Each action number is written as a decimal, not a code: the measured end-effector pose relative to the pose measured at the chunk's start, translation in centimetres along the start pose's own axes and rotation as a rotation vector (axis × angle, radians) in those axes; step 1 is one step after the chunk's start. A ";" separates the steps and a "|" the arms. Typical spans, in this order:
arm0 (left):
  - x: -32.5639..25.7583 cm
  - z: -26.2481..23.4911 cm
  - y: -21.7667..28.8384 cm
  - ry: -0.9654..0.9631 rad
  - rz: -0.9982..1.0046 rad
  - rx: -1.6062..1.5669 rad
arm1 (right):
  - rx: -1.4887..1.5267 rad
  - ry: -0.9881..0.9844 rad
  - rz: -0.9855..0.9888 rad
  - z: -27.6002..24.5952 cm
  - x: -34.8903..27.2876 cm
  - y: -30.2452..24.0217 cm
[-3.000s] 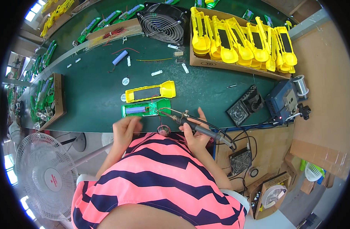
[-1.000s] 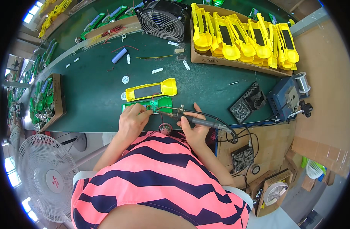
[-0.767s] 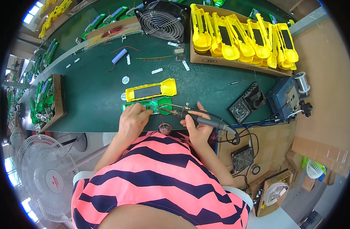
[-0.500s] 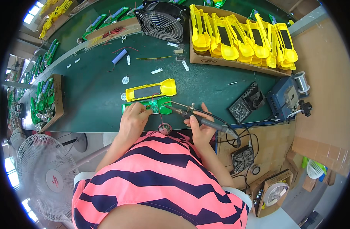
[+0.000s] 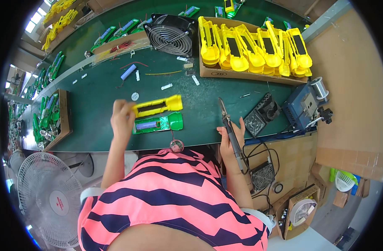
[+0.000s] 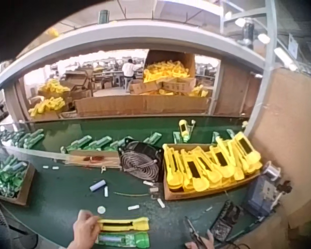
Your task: Soldering electrical components onto circuit boards for light fixtures at an assembly line.
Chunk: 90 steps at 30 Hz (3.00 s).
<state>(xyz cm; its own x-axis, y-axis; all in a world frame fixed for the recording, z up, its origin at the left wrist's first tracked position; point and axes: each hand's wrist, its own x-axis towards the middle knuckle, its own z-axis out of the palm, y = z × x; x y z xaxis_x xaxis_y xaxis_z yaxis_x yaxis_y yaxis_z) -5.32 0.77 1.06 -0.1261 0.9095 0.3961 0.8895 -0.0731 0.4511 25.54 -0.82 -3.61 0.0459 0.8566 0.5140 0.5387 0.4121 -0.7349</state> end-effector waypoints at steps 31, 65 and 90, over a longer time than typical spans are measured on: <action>41.8 19.9 -0.3 -0.434 0.189 0.375 | -0.342 0.163 0.146 0.9 0.4 1.5; 0.6 -1.7 4.5 -0.687 0.407 -0.018 | -0.600 0.319 -0.053 -6.6 21.0 10.2; -0.4 1.0 3.8 -0.172 -0.233 -0.727 | 0.293 -0.450 -0.283 3.6 3.2 -1.0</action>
<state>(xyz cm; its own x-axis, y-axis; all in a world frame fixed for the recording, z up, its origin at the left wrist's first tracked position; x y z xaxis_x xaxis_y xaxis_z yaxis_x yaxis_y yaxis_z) -1.39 0.51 1.79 -0.1516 0.9806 0.1241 0.3298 -0.0682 0.9416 22.11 2.63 -2.82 -0.4602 0.7221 0.5165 0.2207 0.6566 -0.7212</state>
